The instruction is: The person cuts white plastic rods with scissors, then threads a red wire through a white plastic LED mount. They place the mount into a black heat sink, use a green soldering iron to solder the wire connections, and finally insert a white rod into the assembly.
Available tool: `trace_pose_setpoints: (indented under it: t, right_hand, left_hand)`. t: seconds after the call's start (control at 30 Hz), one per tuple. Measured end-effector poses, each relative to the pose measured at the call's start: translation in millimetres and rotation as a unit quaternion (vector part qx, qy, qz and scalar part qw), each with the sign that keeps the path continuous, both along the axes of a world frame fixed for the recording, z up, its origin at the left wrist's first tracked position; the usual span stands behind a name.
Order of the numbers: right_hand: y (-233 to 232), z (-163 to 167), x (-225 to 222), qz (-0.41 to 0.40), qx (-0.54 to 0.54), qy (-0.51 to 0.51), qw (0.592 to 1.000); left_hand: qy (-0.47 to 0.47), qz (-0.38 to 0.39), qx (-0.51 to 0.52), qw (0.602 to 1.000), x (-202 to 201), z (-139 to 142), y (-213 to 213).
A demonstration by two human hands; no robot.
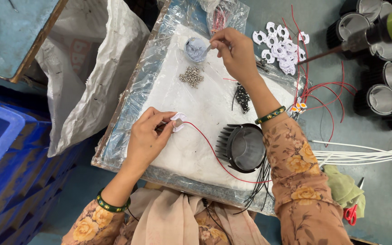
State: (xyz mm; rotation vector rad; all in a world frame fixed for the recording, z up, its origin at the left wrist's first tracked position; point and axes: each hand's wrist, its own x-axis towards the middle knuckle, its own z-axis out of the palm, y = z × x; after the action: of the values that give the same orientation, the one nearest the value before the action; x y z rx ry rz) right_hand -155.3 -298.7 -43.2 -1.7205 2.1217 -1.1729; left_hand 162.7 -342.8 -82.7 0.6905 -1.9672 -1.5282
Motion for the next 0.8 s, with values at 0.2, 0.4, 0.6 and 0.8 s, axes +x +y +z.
trace_pose_setpoints:
  t: [0.2, 0.4, 0.6, 0.8]
  right_hand:
    - [-4.0, -18.0, -12.2, -0.098, 0.047, -0.073, 0.991]
    - [0.1, -23.1, -19.7, -0.148, 0.092, -0.143, 0.974]
    - [3.3, -28.5, -23.6, -0.144, 0.101, -0.149, 0.973]
    - [2.6, -13.6, -15.9, -0.115, 0.082, -0.143, 0.98]
  left_hand:
    - [-0.002, 0.002, -0.014, 1.0, -0.9, 0.9, -0.3]
    - [-0.008, 0.0, -0.005, 1.0, 0.9, 2.7, -0.4]
    - [-0.003, 0.001, -0.012, 1.0, 1.0, 4.7, -0.7]
    - [0.026, 0.004, -0.024, 0.999, 3.0, -2.6, -1.2]
